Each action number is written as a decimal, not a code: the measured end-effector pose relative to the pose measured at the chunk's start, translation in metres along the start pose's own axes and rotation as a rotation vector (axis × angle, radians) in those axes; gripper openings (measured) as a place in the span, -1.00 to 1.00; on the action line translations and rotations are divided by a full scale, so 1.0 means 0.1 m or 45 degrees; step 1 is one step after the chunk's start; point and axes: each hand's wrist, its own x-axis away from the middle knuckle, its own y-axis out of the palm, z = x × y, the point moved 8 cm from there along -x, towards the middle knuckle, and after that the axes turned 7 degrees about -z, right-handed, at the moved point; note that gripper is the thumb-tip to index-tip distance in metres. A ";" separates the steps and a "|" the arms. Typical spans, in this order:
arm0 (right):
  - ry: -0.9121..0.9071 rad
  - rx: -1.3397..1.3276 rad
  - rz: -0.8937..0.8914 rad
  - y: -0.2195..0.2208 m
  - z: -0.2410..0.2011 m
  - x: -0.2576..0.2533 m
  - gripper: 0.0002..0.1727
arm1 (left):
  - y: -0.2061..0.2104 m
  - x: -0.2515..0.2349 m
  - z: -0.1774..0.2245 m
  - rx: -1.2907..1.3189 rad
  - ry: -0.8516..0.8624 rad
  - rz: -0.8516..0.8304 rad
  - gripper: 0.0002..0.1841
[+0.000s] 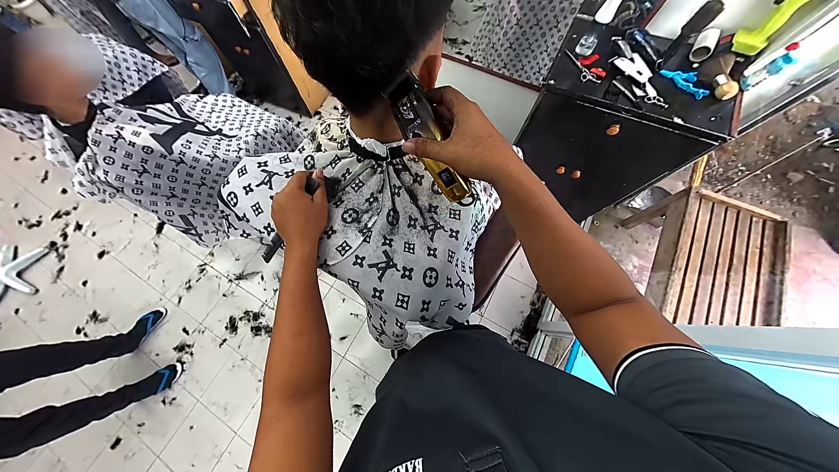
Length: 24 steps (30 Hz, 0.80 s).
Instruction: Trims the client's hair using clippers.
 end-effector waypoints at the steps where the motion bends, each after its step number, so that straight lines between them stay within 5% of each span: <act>1: 0.010 0.015 -0.007 -0.01 -0.01 0.01 -0.19 | 0.00 0.00 0.00 0.000 -0.004 0.002 -0.41; 12: 0.012 0.058 0.013 -0.08 0.02 0.00 -0.18 | -0.01 -0.01 0.00 -0.011 0.001 -0.005 -0.39; 15: -0.126 -0.304 -0.022 0.11 0.05 0.07 -0.25 | 0.01 0.01 0.00 -0.016 -0.003 -0.007 -0.40; 19: 0.251 -0.860 -0.268 0.73 0.40 0.34 -0.49 | 0.00 -0.01 0.02 -0.021 0.007 0.012 -0.41; 24: 0.276 -0.657 -0.207 0.78 0.42 0.31 -0.49 | 0.01 -0.01 0.00 -0.038 0.000 0.014 -0.41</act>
